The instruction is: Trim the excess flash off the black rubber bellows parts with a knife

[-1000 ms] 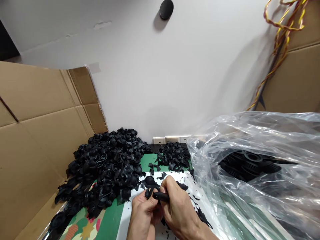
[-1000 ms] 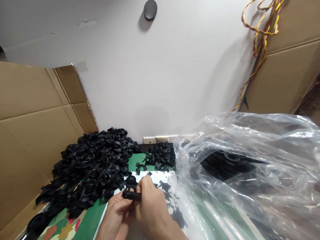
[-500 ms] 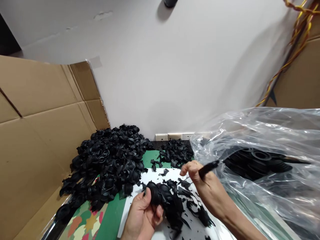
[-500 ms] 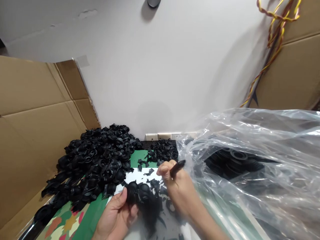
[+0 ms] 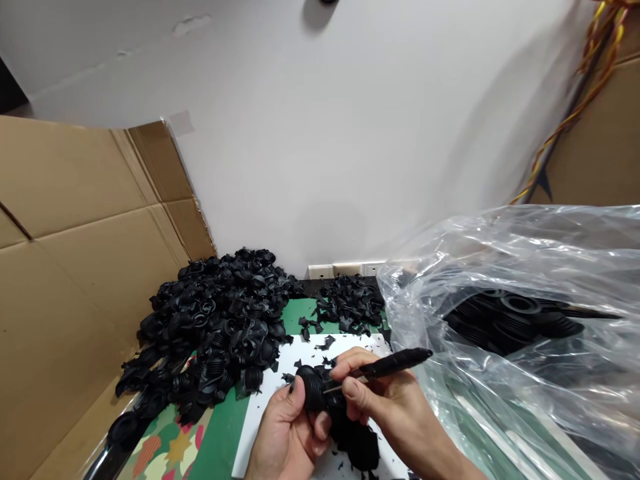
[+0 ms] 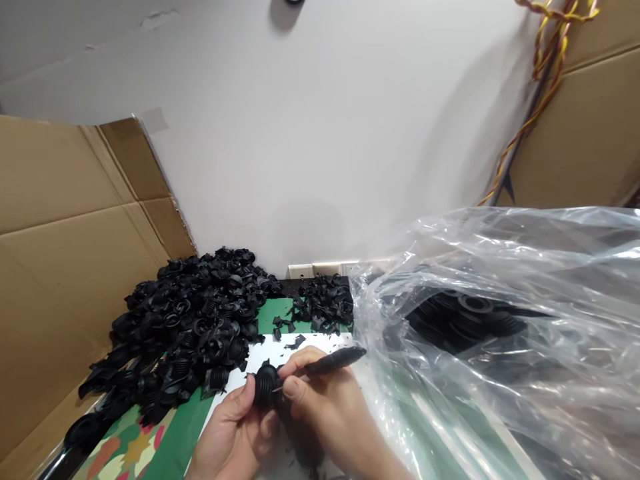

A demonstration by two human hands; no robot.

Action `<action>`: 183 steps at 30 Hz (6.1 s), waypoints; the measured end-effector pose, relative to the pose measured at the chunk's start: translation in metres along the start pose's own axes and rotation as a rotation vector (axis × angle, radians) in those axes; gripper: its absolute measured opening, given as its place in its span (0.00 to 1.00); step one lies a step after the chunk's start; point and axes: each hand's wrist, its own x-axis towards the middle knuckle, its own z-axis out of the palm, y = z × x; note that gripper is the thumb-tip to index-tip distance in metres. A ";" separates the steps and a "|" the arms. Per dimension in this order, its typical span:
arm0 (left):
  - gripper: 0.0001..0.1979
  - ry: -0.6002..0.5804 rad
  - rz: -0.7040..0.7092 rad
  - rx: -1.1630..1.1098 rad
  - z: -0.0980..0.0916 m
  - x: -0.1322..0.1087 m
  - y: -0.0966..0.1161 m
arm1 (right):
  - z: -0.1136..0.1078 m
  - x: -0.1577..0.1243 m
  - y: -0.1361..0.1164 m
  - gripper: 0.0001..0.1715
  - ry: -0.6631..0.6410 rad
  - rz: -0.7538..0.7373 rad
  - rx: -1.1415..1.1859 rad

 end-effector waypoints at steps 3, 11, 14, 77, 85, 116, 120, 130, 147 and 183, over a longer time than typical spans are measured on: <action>0.11 -0.014 0.003 -0.002 -0.002 0.001 0.000 | 0.001 0.000 0.002 0.14 0.021 0.026 -0.036; 0.14 -0.020 0.037 0.035 -0.001 0.004 -0.004 | 0.008 -0.003 0.006 0.09 -0.041 -0.336 -0.471; 0.15 -0.048 0.020 0.039 0.002 0.000 -0.009 | -0.004 0.010 0.007 0.11 0.060 -0.499 -0.641; 0.15 -0.020 0.202 0.738 -0.004 0.001 0.012 | 0.000 0.008 0.011 0.09 0.042 -0.140 -0.801; 0.20 -0.101 0.116 0.502 -0.007 -0.004 0.012 | 0.000 0.011 0.004 0.11 -0.060 0.072 -0.573; 0.19 0.004 0.191 0.307 -0.015 -0.004 0.005 | -0.002 -0.008 0.004 0.20 0.041 0.088 -0.027; 0.17 -0.014 0.207 0.315 -0.015 -0.003 0.004 | 0.002 -0.008 0.009 0.19 0.045 0.139 0.088; 0.18 -0.032 0.212 0.358 -0.014 -0.002 0.004 | 0.006 -0.003 0.011 0.19 0.066 0.154 0.121; 0.14 0.146 0.303 0.486 -0.021 -0.009 -0.001 | -0.037 0.021 0.017 0.12 0.378 -0.489 -0.853; 0.18 0.108 0.330 0.484 -0.010 -0.010 -0.001 | 0.012 -0.004 0.011 0.21 -0.005 0.206 0.095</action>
